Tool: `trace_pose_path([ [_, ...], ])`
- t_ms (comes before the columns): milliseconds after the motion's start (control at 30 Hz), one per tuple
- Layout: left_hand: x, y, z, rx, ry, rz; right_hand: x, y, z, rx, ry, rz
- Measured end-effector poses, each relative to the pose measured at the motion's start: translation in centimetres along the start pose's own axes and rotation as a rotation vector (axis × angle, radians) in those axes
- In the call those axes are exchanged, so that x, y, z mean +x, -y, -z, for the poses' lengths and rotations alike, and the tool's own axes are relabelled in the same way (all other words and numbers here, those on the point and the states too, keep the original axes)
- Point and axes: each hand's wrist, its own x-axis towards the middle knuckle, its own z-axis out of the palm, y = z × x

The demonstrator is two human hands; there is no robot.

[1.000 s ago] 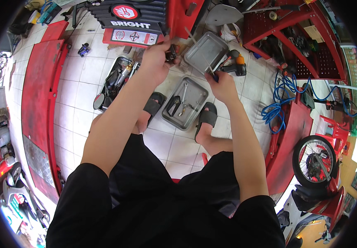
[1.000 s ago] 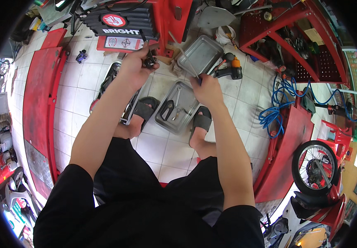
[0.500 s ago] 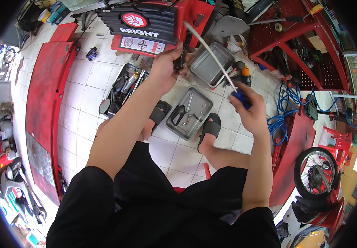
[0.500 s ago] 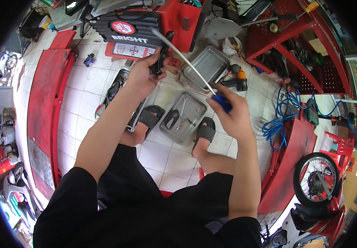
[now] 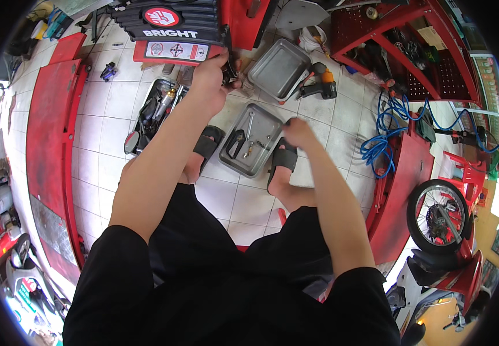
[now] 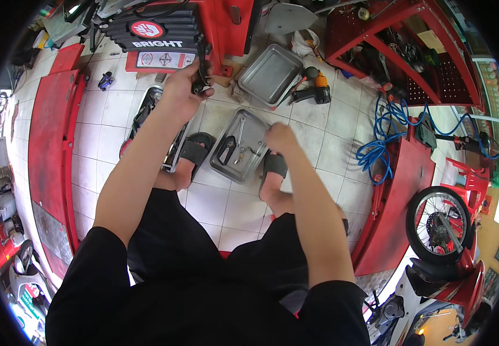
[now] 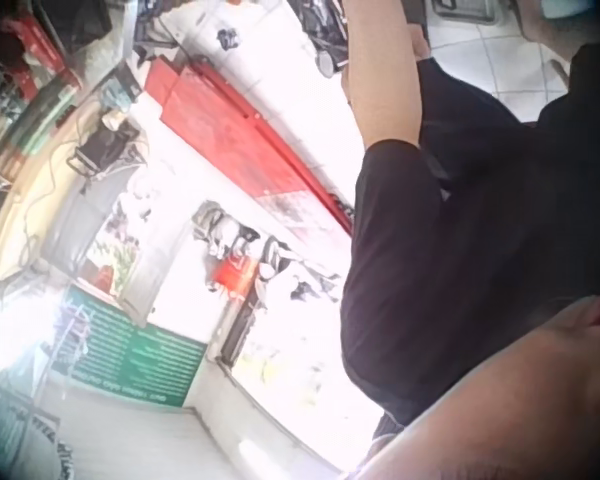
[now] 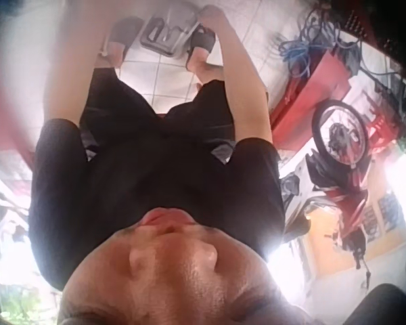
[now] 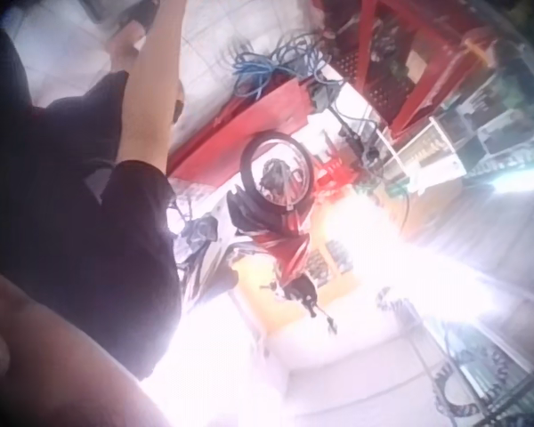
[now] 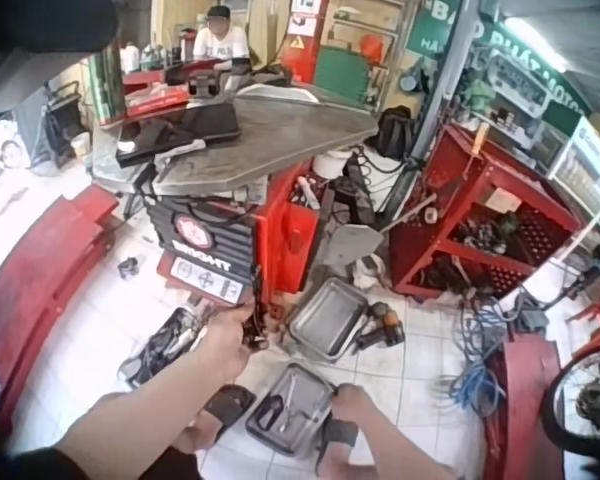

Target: The person disassembles and cleans small motorcycle components by hand and using a screwdriver, placing parts into metal trays while sitting on the floor.

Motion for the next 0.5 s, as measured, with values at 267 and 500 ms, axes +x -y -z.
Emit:
trace_pose_path([
  [267, -1.2, -0.6, -1.0, 0.026, 0.011, 0.029, 0.6, -4.4, -21.3, 0.159, 0.058, -0.410],
  [500, -1.3, -1.8, -1.0, -0.040, -0.025, 0.010, 0.3, -4.0, -26.8, 0.104, 0.038, -0.493],
])
